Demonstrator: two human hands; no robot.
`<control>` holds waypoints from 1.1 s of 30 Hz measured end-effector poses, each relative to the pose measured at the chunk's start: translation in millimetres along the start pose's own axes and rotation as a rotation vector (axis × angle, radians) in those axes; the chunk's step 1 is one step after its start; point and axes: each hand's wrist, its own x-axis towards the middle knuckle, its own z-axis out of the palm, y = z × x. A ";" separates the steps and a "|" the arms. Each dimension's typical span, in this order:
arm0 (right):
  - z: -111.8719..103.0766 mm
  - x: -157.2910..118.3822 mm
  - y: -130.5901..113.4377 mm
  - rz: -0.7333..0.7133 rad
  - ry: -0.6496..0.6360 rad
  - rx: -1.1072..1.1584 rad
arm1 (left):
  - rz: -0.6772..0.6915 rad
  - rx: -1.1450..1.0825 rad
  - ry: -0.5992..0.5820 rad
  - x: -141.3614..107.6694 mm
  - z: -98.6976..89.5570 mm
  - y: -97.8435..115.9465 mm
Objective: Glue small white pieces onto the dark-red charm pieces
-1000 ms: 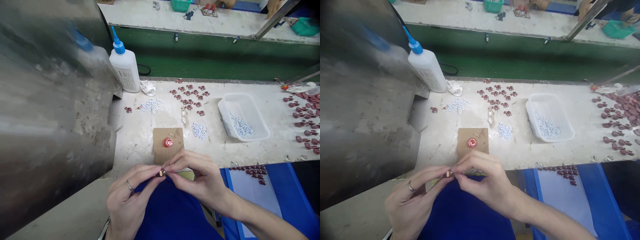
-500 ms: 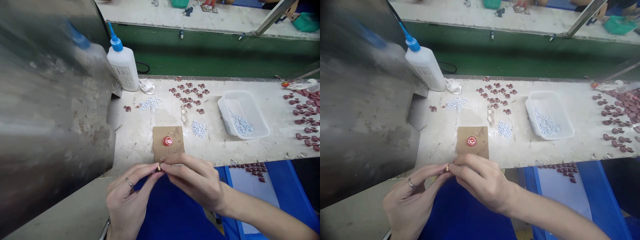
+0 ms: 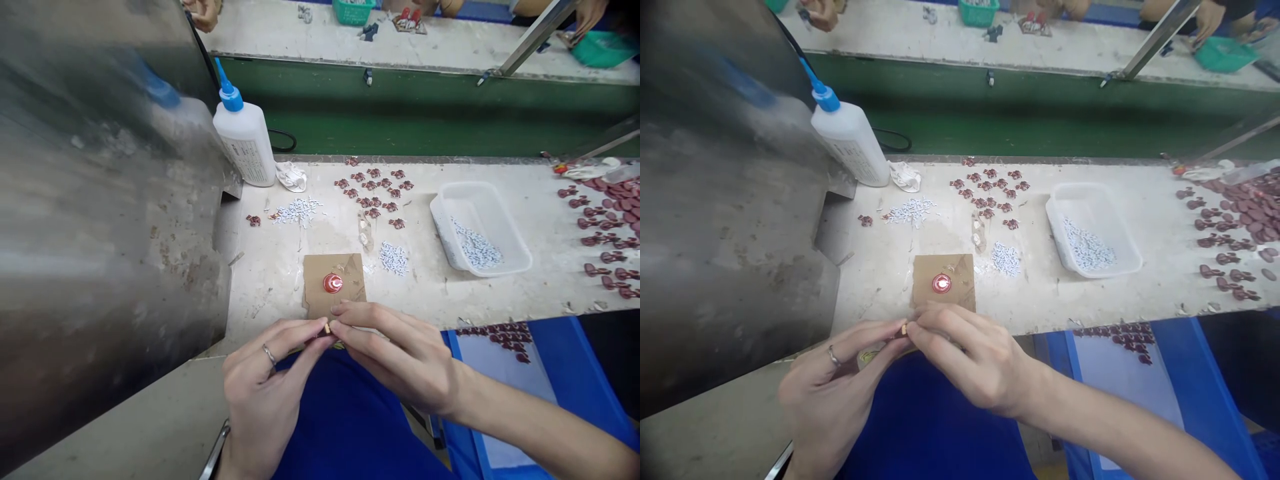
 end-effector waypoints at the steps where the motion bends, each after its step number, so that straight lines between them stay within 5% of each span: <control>1: -0.6 -0.1 -1.2 0.042 0.020 0.019 | -0.010 -0.002 0.014 -0.2 0.3 0.6; 6: -4.1 -1.5 -4.5 0.407 0.117 0.290 | -0.054 -0.011 0.058 -1.3 -1.6 4.9; 9: -4.7 -3.8 -3.4 0.499 0.101 0.384 | -0.064 -0.016 0.059 -1.7 -3.4 7.6; 19: -6.3 5.3 -2.7 0.518 0.002 0.544 | 0.005 0.018 -0.007 -0.5 -6.9 10.4; 26: -3.6 20.6 1.9 0.535 -0.227 0.530 | 0.083 0.161 -0.025 -2.6 -2.9 -10.6; 30: 1.9 33.0 33.1 0.501 -0.307 0.450 | 0.046 0.259 -0.022 -8.6 -8.4 -21.2; 33: -3.7 52.7 94.7 0.587 -0.224 0.124 | -0.011 0.315 0.001 -21.6 -21.8 -28.4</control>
